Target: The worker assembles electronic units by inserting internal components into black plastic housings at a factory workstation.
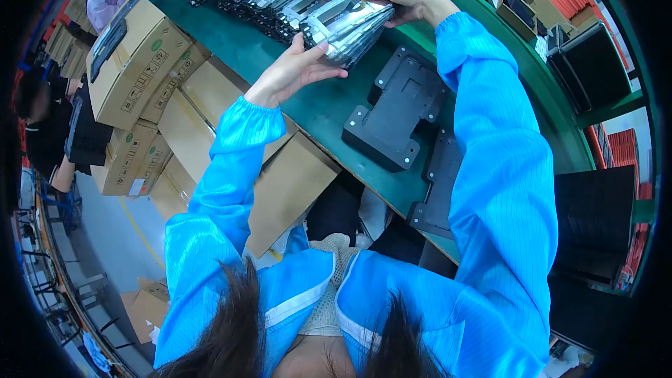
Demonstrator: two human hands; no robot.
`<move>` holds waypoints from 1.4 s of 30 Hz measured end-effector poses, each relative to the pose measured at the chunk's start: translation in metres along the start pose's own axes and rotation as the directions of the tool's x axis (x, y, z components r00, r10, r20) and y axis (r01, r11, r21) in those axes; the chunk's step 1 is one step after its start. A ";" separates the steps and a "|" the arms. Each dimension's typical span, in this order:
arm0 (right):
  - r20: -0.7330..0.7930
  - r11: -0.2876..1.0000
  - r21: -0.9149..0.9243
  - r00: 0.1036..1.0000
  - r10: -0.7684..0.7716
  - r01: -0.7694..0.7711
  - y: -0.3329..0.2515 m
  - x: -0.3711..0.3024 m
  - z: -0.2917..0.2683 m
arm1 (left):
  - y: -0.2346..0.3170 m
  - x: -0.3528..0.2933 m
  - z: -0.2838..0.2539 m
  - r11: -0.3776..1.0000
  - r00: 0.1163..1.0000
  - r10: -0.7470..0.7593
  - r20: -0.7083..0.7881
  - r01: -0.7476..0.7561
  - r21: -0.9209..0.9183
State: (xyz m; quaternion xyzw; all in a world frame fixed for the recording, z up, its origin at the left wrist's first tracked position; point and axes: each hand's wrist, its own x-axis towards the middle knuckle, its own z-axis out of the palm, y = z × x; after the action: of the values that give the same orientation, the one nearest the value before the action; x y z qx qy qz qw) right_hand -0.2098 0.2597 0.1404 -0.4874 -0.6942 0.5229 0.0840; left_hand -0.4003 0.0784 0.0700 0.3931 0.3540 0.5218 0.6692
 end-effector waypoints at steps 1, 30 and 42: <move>0.003 1.000 0.001 1.000 0.003 -0.003 0.000 0.001 -0.001 | -0.001 0.001 0.000 1.000 1.000 0.004 -0.008 -0.004 0.010; -0.065 0.969 -0.237 0.994 -0.086 0.068 0.004 0.027 -0.015 | -0.007 0.010 0.010 0.987 0.991 0.047 -0.124 -0.026 0.161; -0.252 0.815 -0.572 0.927 -0.279 0.090 0.013 0.038 0.004 | -0.021 0.013 0.005 0.974 0.970 0.163 -0.181 -0.129 0.188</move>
State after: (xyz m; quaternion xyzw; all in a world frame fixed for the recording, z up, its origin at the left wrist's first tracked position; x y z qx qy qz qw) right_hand -0.2244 0.2858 0.1131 -0.4992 -0.8359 0.2029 0.1042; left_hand -0.3842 0.0869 0.0527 0.4222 0.4324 0.5728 0.5538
